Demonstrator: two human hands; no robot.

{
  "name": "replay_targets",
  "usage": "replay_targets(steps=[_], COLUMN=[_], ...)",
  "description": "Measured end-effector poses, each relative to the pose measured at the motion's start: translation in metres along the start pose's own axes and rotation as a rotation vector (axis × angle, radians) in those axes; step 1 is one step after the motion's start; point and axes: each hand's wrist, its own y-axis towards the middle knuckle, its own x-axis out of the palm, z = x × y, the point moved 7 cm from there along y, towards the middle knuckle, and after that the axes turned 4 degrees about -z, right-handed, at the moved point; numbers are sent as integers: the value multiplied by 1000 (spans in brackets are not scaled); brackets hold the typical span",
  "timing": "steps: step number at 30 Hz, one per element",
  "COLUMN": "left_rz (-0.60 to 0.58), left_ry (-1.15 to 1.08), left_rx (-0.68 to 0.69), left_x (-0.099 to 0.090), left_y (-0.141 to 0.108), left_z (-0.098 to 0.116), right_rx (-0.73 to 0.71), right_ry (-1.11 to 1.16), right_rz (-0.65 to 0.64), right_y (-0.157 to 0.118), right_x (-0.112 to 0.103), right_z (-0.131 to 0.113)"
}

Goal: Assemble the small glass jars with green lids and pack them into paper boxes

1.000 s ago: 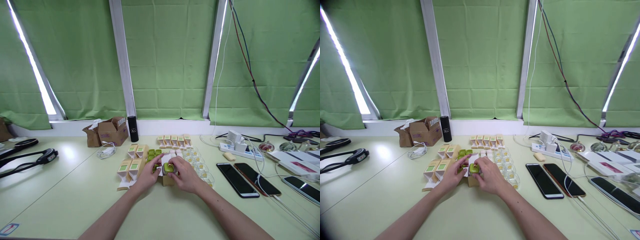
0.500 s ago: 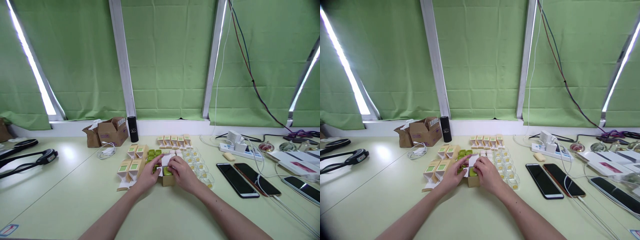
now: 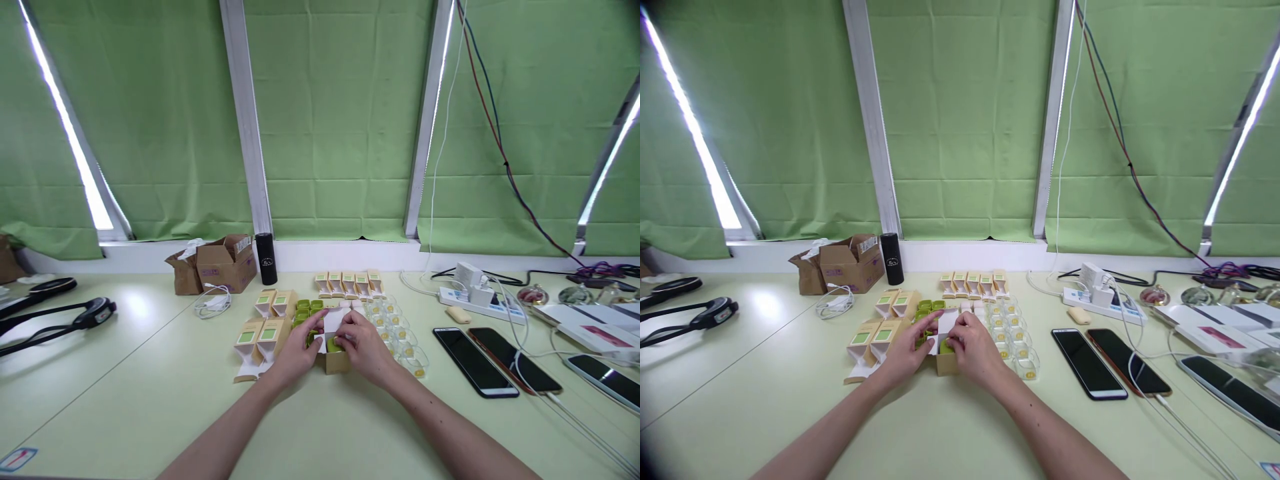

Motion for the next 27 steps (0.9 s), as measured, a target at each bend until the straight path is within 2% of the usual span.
replay_targets(steps=[13,17,22,27], left_rz=[-21,-15,-11,-37], left_ry=[-25,-77,-160,-300], left_rx=[7,9,-32,-46], left_x=[0,-1,0,1], left_y=[-1,-1,1,2], left_z=[5,2,0,7], right_rx=[-29,-14,108,239], right_ry=[-18,53,159,309], right_rz=[-12,92,240,287], right_y=[-2,-2,-2,-3], right_x=[1,-10,-22,-16], right_z=[2,3,20,43])
